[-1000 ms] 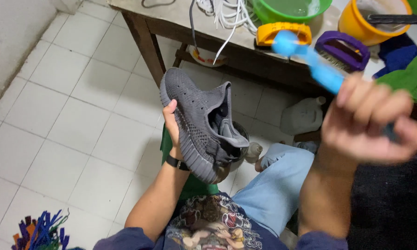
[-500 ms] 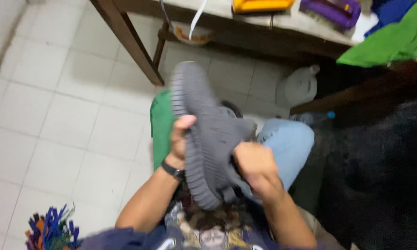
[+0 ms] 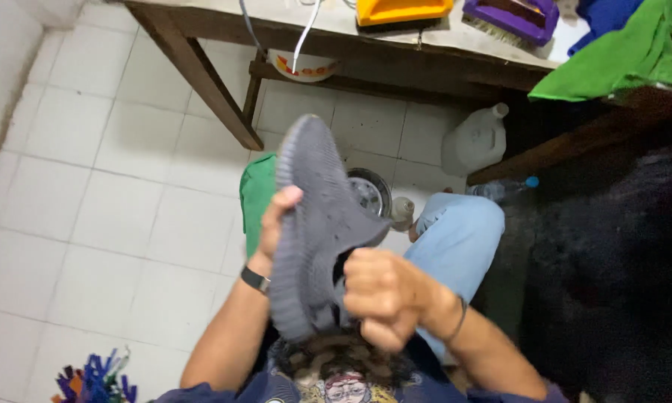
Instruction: The person scrubs the sole and upper of a gray sneaker with a brush, wipes it with a green cloth, and then uses a toothbrush to clean the interior. The shoe is held in the left hand while the right hand performs the cleaning actions.
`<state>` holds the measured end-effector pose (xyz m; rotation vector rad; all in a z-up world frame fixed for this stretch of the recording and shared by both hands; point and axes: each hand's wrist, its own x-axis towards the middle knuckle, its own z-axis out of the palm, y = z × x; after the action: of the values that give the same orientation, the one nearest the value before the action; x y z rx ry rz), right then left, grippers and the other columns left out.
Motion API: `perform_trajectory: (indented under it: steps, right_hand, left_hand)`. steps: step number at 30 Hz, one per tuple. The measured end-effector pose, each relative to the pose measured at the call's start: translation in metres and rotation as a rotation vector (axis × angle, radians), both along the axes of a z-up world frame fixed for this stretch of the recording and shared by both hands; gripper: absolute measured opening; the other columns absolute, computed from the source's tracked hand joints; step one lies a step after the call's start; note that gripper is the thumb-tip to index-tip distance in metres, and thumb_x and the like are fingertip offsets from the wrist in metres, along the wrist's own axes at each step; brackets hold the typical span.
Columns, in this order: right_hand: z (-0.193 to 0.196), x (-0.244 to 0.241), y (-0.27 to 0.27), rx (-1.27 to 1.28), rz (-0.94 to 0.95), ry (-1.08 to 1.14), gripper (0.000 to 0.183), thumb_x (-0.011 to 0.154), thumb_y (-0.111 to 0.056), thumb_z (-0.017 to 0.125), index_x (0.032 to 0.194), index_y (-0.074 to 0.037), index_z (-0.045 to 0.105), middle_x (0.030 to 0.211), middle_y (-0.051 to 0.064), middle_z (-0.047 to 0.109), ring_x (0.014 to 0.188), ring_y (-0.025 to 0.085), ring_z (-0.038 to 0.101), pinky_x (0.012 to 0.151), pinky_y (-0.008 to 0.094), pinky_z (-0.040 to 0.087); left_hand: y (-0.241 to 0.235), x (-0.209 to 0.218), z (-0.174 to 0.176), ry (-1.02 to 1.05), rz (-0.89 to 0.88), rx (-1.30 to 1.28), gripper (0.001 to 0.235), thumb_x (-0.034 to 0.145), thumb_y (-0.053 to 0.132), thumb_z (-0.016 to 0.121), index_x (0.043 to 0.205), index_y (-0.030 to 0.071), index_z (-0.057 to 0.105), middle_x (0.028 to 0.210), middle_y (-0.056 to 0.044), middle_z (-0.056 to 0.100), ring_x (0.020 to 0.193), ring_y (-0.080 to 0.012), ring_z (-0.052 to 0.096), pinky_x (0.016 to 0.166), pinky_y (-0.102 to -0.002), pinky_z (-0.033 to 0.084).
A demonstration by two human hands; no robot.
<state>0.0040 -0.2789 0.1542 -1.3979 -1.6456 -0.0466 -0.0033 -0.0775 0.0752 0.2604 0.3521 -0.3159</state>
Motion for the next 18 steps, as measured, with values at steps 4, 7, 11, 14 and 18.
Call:
perform_trajectory:
  steps: [4, 7, 11, 14, 18]
  right_hand:
    - [-0.044, 0.011, -0.005, -0.158, -0.231, -0.156, 0.02, 0.083, -0.018, 0.051, 0.065, -0.012, 0.043, 0.061, 0.009, 0.047, 0.05, 0.032, 0.045, 0.047, 0.043, 0.034]
    - [-0.003, 0.0, 0.004, 0.027, -0.027, -0.003, 0.023, 0.085, -0.015, 0.044, 0.066, -0.013, 0.031, 0.062, 0.003, 0.028, 0.056, 0.022, 0.029, 0.056, 0.041, 0.028]
    - [-0.026, 0.004, 0.001, -0.081, -0.148, -0.025, 0.013, 0.082, -0.01, 0.044, 0.069, -0.012, 0.043, 0.063, 0.006, 0.039, 0.05, 0.028, 0.035, 0.048, 0.043, 0.027]
    - [0.004, -0.01, -0.001, -0.048, -0.086, 0.054, 0.015, 0.078, -0.008, 0.043, 0.065, -0.009, 0.035, 0.061, 0.008, 0.031, 0.05, 0.028, 0.028, 0.052, 0.043, 0.027]
    - [-0.004, 0.005, 0.001, -0.014, -0.159, 0.064, 0.016, 0.082, -0.006, 0.039, 0.067, -0.007, 0.038, 0.064, 0.01, 0.036, 0.05, 0.031, 0.032, 0.05, 0.044, 0.027]
  left_hand:
    - [-0.002, -0.005, -0.005, 0.062, -0.332, -0.089, 0.051, 0.091, 0.038, 0.058, 0.12, -0.004, 0.065, 0.111, -0.023, 0.073, 0.096, -0.036, 0.071, 0.089, -0.044, 0.056]
    - [0.017, 0.004, -0.02, -0.018, -0.053, -0.041, 0.044, 0.096, 0.032, 0.056, 0.117, -0.005, 0.068, 0.108, -0.022, 0.074, 0.094, -0.0351, 0.072, 0.085, -0.039, 0.058]
    - [0.01, -0.006, -0.028, 0.145, -0.133, 0.058, 0.044, 0.089, 0.03, 0.062, 0.115, -0.006, 0.067, 0.106, -0.022, 0.073, 0.094, -0.0348, 0.071, 0.085, -0.042, 0.057]
    - [0.018, -0.006, -0.023, 0.068, 0.031, 0.109, 0.047, 0.087, 0.033, 0.063, 0.117, -0.002, 0.066, 0.106, -0.019, 0.073, 0.094, -0.0325, 0.07, 0.086, -0.04, 0.056]
    - [-0.006, -0.026, -0.017, -0.112, -0.244, -0.21, 0.059, 0.094, 0.036, 0.053, 0.137, -0.004, 0.054, 0.131, -0.026, 0.064, 0.119, -0.0408, 0.062, 0.107, -0.054, 0.045]
